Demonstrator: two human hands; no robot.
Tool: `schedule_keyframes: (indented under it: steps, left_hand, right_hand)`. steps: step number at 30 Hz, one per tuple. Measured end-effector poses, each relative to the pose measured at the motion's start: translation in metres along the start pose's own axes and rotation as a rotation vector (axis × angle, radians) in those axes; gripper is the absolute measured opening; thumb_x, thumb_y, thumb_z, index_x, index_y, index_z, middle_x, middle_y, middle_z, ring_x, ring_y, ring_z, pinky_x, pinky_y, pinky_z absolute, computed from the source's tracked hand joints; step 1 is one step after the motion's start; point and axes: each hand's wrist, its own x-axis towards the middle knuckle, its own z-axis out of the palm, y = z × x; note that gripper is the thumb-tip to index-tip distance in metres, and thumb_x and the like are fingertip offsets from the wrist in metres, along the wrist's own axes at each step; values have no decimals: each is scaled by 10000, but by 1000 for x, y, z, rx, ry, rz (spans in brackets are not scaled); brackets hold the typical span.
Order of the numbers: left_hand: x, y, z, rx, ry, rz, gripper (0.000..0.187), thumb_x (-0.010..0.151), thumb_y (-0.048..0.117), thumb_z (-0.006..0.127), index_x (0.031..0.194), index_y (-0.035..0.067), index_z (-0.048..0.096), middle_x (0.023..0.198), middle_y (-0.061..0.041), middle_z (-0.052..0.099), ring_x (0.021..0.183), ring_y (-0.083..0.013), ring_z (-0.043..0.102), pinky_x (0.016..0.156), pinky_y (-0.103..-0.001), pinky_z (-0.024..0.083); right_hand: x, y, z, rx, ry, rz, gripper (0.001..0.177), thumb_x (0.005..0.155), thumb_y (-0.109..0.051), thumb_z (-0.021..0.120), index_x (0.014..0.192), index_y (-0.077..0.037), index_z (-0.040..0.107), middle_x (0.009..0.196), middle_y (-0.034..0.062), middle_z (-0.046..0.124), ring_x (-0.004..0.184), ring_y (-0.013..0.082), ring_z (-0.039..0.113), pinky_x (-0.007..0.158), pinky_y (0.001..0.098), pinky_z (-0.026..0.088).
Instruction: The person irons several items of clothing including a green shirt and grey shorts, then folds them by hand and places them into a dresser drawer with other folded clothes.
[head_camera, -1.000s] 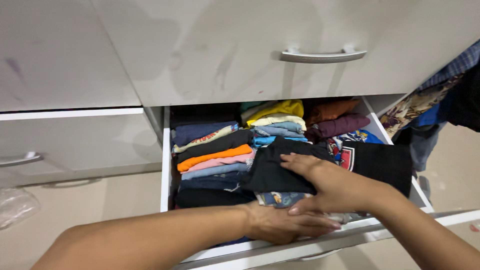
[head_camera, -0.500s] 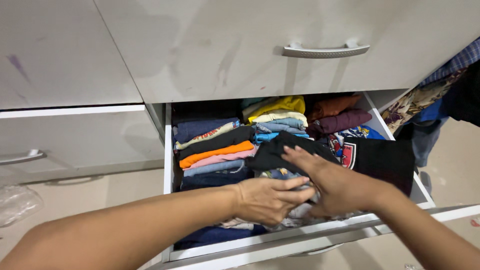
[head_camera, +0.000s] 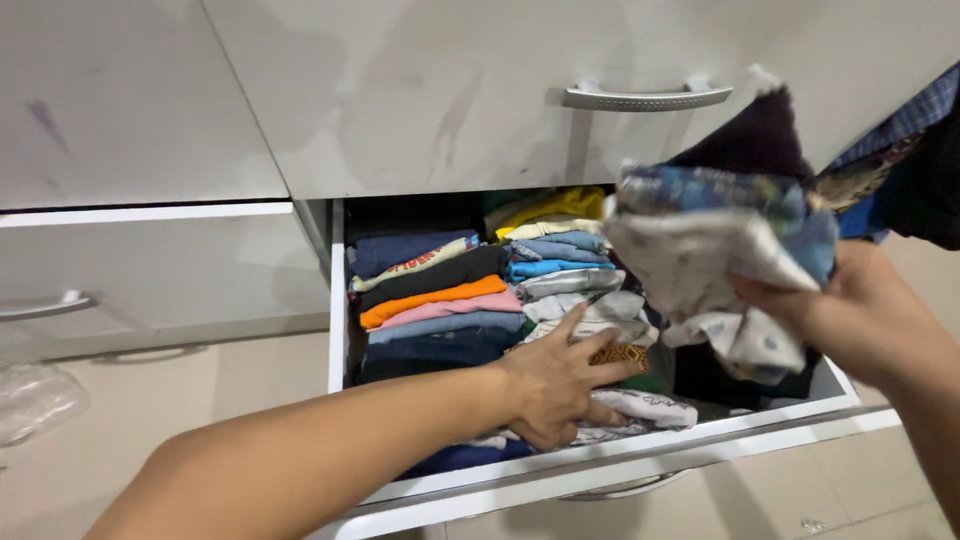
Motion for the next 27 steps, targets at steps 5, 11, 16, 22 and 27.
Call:
schedule_keyframes:
  steps: [5, 11, 16, 22, 27]
  left_hand:
    - [8, 1, 20, 18, -232, -136, 643, 803, 350, 638, 1431, 459, 553, 1691, -69, 271, 1532, -432, 198, 1178, -751, 89]
    - [12, -56, 97, 90, 335, -128, 872, 695, 582, 734, 1494, 316, 507, 1662, -52, 243, 1555, -400, 94, 1118, -868, 77]
    - [13, -58, 69, 16, -96, -216, 872, 614, 593, 804, 1420, 360, 565, 1700, -44, 24, 1540, -486, -36, 1052, -865, 15]
    - [8, -50, 29, -37, -40, -271, 740, 637, 354, 797, 1336, 512, 612, 1693, -58, 93, 1542, -493, 18, 1075, -868, 12]
    - [10, -52, 39, -97, 82, -266, 706, 641, 338, 793, 1307, 503, 622, 1672, -57, 111, 1526, -500, 33, 1070, -877, 0]
  right_hand:
    - [-40, -8, 15, -207, 4, -664, 677, 684, 39, 767, 1347, -34, 650, 1325, 199, 664, 1231, 325, 629, 1037, 397, 486]
    - [-44, 13, 65, -317, -487, -945, 949, 510, 166, 557, 1417, -97, 654, 1562, 203, 523, 1439, 330, 424, 1117, 400, 349]
    - [-26, 18, 67, -339, -918, -814, 707, 701, 111, 690, 1379, -91, 686, 1459, 195, 612, 1390, 320, 550, 1100, 379, 395]
    - [-23, -20, 88, -565, -1105, -391, 571, 852, -15, 668, 1400, -169, 632, 1175, 103, 753, 1060, 234, 727, 884, 314, 548]
    - [-2, -27, 106, -579, -1302, -270, 598, 783, -2, 645, 1345, -203, 680, 1113, 57, 806, 987, 202, 733, 840, 311, 571]
